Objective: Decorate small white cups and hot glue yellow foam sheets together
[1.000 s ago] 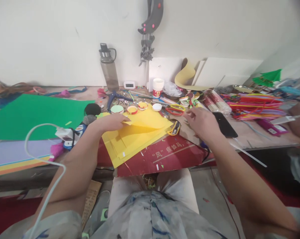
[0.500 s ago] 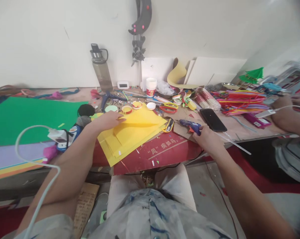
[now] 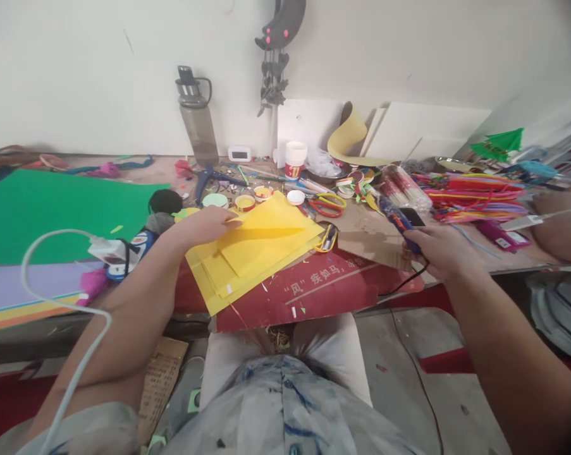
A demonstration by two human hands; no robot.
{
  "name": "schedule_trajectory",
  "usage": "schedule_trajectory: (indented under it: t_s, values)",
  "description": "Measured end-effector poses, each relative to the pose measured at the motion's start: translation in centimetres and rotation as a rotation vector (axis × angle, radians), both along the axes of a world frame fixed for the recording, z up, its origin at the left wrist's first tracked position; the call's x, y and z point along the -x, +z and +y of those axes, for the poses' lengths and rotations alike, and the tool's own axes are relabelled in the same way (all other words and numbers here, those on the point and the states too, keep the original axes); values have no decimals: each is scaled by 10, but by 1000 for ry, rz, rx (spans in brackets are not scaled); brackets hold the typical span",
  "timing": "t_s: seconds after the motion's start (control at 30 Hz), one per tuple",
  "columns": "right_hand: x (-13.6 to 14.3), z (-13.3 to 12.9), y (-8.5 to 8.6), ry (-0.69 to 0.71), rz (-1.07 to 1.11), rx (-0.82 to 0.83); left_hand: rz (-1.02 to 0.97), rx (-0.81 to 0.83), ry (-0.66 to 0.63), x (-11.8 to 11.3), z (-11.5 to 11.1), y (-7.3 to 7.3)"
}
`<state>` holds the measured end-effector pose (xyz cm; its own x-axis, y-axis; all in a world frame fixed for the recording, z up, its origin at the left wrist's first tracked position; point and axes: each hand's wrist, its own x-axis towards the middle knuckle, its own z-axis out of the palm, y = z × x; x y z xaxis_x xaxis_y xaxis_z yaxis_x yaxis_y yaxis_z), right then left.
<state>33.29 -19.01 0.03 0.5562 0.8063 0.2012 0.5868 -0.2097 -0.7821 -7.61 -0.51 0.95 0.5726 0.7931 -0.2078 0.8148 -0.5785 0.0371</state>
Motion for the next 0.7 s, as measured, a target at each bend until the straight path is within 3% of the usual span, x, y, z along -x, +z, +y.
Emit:
schedule_trajectory:
  t_s: [0.07,0.13,0.3,0.5,0.63,0.7]
  values:
    - [-4,-8,2,-89,320,49,14,10,-35,0,1,-3]
    - [-5,-17,8,-123,504,50,42,12,-45,-1,1,-5]
    - [5,-40,27,-10,264,10,23,23,6,-2,-1,-2]
    - [31,-49,52,-34,75,-171,22,-66,61,-7,-6,2]
    - [63,-30,76,112,100,-203,-93,-92,147,-9,-7,3]
    - [82,-15,85,335,289,-173,-154,-94,165,-9,-6,1]
